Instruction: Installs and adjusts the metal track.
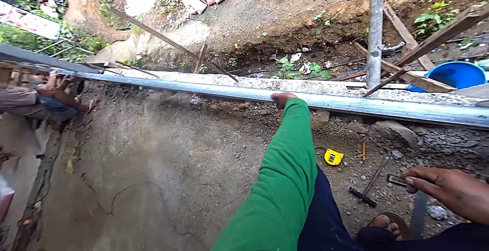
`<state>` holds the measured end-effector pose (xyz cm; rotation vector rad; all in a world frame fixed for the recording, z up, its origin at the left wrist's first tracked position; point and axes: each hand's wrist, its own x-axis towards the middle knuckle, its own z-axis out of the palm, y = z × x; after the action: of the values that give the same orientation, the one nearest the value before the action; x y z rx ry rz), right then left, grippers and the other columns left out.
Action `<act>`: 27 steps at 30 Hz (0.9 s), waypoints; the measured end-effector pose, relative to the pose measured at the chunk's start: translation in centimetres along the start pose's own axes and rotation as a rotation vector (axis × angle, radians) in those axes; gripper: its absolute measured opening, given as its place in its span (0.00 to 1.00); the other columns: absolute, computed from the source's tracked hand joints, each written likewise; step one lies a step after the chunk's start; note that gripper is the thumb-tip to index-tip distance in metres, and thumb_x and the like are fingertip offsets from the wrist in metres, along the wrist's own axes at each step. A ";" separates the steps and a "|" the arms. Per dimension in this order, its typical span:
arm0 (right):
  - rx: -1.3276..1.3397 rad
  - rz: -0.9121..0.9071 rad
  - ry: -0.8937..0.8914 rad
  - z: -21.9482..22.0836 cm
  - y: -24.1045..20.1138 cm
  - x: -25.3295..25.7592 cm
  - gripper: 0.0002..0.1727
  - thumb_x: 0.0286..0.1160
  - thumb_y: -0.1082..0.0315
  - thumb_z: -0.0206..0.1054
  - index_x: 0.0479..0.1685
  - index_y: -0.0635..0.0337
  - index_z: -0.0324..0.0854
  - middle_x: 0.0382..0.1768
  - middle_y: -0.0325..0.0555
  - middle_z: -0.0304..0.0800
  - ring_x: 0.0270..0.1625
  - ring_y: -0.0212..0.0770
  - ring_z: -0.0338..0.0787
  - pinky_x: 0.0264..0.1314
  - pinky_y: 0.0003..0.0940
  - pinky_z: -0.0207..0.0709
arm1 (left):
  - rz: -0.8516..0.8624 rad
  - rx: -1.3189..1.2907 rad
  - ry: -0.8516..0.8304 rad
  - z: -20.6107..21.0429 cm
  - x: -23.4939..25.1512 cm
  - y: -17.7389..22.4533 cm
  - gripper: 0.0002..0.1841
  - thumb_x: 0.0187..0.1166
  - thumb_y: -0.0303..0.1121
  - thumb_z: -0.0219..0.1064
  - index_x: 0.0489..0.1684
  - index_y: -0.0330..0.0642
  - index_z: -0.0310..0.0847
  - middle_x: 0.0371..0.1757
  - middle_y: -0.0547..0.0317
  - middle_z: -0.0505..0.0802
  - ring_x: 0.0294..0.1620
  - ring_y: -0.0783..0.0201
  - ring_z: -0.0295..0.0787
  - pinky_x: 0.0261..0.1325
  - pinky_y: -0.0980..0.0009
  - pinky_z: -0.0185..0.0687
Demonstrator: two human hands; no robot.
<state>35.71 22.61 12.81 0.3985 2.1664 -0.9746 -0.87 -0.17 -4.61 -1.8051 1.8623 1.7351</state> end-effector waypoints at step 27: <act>1.915 0.037 0.419 6.0 -3.3 19.5 0.33 0.76 0.85 0.48 0.84 0.55 0.60 0.77 0.58 0.75 0.68 0.60 0.86 0.61 0.63 0.85 | 0.240 0.101 -0.074 -2.2 -3.5 0.9 0.48 0.87 0.69 0.24 0.85 0.35 0.67 0.77 0.33 0.81 0.77 0.39 0.79 0.69 0.36 0.79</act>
<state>23.34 15.69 -2.21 1.5018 0.7300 -2.8224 1.00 0.44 -0.89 -1.5144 2.1687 1.7129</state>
